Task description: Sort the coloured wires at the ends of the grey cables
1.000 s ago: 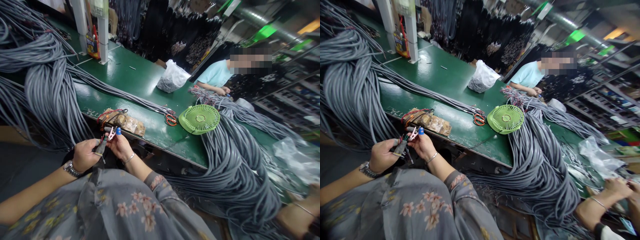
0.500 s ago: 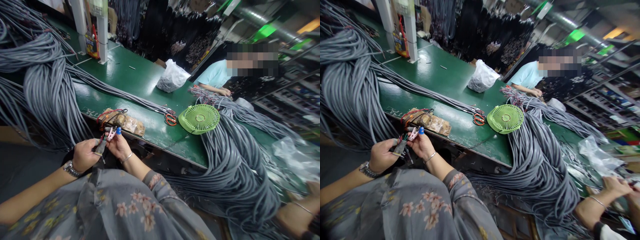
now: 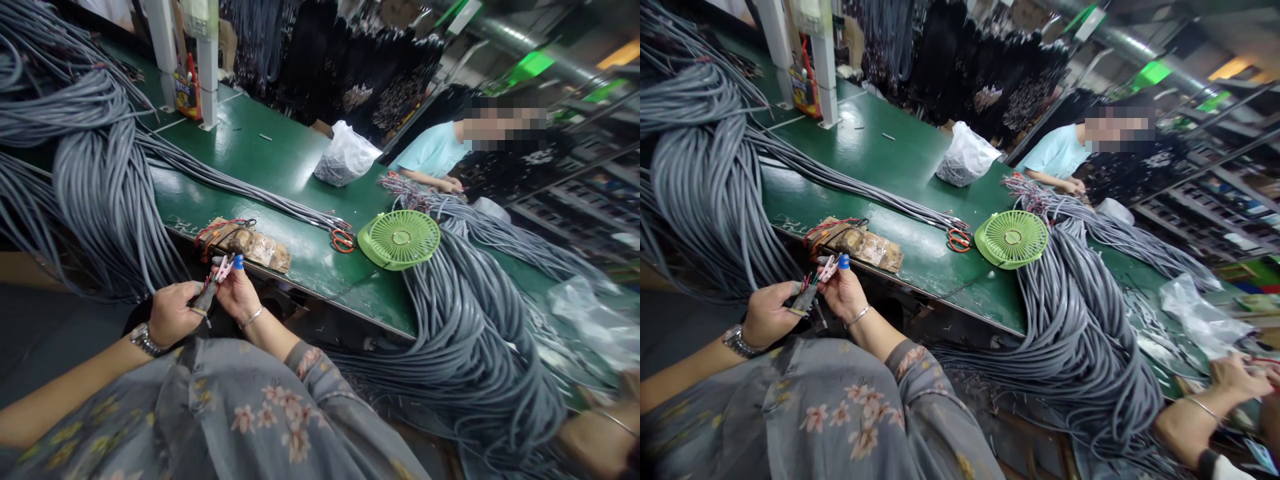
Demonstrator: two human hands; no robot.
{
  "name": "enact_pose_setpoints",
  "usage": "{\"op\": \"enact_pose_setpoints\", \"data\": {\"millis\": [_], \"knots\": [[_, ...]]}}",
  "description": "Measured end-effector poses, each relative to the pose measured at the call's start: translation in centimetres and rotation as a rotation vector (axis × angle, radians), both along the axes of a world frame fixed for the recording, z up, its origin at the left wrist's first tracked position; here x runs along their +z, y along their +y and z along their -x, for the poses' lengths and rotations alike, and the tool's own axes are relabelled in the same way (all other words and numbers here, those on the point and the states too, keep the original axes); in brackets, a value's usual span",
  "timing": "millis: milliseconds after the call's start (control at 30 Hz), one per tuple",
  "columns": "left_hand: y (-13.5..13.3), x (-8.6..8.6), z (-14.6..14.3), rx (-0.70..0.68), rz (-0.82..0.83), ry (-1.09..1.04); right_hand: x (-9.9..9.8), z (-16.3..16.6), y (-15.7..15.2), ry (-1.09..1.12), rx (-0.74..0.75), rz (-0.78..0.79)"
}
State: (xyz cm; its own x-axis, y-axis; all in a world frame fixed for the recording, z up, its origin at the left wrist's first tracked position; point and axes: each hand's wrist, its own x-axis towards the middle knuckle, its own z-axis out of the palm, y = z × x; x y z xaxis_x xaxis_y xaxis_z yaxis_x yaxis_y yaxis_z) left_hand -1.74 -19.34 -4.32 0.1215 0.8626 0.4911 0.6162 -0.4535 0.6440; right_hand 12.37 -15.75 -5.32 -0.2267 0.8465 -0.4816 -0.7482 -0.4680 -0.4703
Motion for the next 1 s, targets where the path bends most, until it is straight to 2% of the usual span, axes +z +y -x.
{"op": "enact_pose_setpoints", "data": {"millis": [100,200,367,467,833,1000], "knots": [[-0.2,0.5,-0.1,-0.006,0.022,-0.052,0.0,-0.3,-0.2,0.022,0.030,0.001],[-0.6,1.1,-0.2,-0.011,0.163,-0.174,-0.3,-0.8,-0.5,0.035,0.038,0.007],[-1.2,1.5,0.0,-0.013,0.573,-0.674,-0.7,-1.6,-1.0,0.037,0.041,0.026],[-1.3,1.4,0.0,-0.016,0.678,-0.852,-1.1,-1.8,-1.3,0.017,0.056,0.031],[-1.6,0.8,-0.2,-0.054,0.680,-0.846,-1.7,-2.5,-2.1,-0.056,0.096,-0.014],[-1.0,-1.4,0.0,-0.067,0.678,-0.581,-2.2,-2.8,-2.7,-0.390,0.045,-0.142]]}}
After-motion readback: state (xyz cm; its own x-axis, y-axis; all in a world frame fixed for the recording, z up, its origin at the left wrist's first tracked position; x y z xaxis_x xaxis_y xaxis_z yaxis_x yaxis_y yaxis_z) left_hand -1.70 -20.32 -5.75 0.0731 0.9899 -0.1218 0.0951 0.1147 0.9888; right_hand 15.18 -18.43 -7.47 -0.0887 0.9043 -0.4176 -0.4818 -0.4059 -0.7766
